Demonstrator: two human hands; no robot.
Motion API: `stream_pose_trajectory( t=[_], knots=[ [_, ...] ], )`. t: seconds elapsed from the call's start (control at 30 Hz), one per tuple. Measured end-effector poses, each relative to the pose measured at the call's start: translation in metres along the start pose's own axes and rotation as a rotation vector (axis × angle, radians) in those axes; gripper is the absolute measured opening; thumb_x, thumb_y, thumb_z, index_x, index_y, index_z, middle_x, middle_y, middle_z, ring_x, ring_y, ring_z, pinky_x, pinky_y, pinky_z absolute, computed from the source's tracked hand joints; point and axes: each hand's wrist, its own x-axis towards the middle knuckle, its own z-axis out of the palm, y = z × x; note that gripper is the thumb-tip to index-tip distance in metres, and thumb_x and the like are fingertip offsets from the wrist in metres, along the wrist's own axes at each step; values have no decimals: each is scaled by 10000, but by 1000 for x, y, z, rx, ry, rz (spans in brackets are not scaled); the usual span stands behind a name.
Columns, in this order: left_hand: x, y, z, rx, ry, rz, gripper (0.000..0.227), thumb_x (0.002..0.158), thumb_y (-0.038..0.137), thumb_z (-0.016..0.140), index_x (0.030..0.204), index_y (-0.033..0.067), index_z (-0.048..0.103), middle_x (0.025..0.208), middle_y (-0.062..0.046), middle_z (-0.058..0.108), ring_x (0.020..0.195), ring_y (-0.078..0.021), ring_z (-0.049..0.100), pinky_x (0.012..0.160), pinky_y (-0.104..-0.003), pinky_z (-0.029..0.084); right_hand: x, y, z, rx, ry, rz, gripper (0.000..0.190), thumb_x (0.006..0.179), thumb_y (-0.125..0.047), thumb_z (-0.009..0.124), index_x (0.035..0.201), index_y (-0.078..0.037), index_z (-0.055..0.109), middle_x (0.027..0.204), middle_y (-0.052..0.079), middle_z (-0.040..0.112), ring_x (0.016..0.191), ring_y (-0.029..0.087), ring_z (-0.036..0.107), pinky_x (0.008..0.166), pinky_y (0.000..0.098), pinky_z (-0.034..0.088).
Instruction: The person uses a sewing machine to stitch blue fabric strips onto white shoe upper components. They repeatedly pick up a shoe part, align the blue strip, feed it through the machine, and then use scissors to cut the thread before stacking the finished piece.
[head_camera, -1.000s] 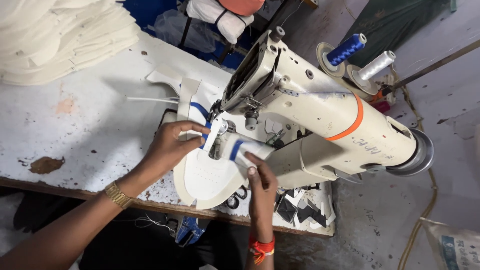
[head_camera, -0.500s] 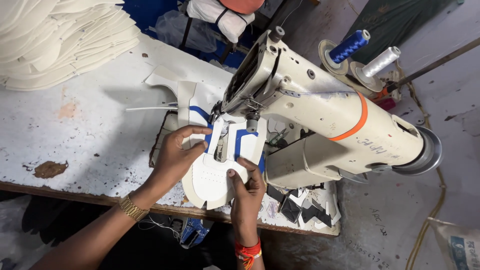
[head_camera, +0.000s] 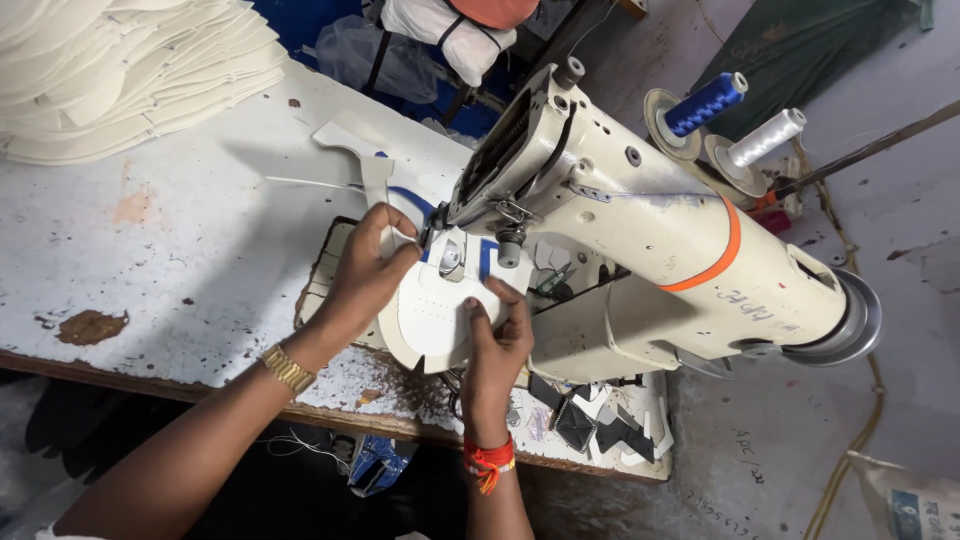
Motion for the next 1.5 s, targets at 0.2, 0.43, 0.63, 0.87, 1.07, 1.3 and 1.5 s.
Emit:
stream_pose_trajectory(
  t=[0.2, 0.43, 0.63, 0.87, 1.07, 1.3, 1.5],
  knots=[
    [18, -8, -3, -202, -30, -275, 152, 904, 16, 578, 1044, 56, 532, 885, -7, 523, 639, -49, 400, 543, -246, 351, 21, 11, 2, 1, -25, -26, 297, 911, 76, 642, 1194, -11, 661, 1091, 39, 695, 913, 83, 630, 794, 222, 529],
    [19, -18, -5, -257, -61, -279, 188, 915, 38, 566, 1100, 44, 532, 957, -24, 552, 736, -60, 457, 622, -256, 405, 14, -5, 1, 8, -37, -5, 444, 947, 23, 628, 1374, -27, 519, 1161, 34, 636, 978, 119, 607, 837, 264, 510],
    [-9, -41, -20, -50, 196, -200, 341, 1063, 242, 520, 1338, 66, 421, 1120, -129, 559, 924, -197, 585, 795, -358, 509, -30, 36, -71, -373, -111, 0, 429, 985, -79, 529, 1413, -67, 548, 1256, 97, 695, 1146, 235, 681, 952, 360, 563],
    [17, -99, -3, -41, 195, -392, 686, 906, 234, 626, 1486, 71, 299, 1153, -244, 576, 1094, -342, 586, 933, -442, 517, -54, 110, -121, -1294, -452, -271, 731, 680, -137, 769, 1385, -111, 577, 1306, 138, 657, 1102, 372, 595, 914, 454, 508],
    [56, -104, -10, 69, 316, -218, 457, 1054, 232, 567, 1402, 19, 362, 1135, -178, 701, 992, -278, 692, 834, -416, 546, -43, 82, -88, -1534, -535, -76, 662, 807, -210, 765, 1431, -263, 552, 1219, 82, 688, 1059, 328, 652, 884, 474, 523],
    [10, -104, -78, 330, 292, -54, 330, 830, 10, 668, 1151, -14, 598, 883, -137, 741, 756, -241, 726, 630, -376, 553, -74, 89, -76, -362, -773, 84, 656, 890, 14, 695, 1504, -127, 514, 852, 153, 683, 719, 282, 702, 614, 374, 535],
    [-14, -92, -90, 158, 36, -269, 164, 945, 78, 647, 1078, -18, 645, 814, -64, 713, 713, -145, 738, 611, -276, 611, -71, 34, -2, -212, -544, 571, 709, 872, -30, 739, 1524, -143, 486, 712, 60, 569, 477, 148, 572, 420, 275, 455]
  ],
)
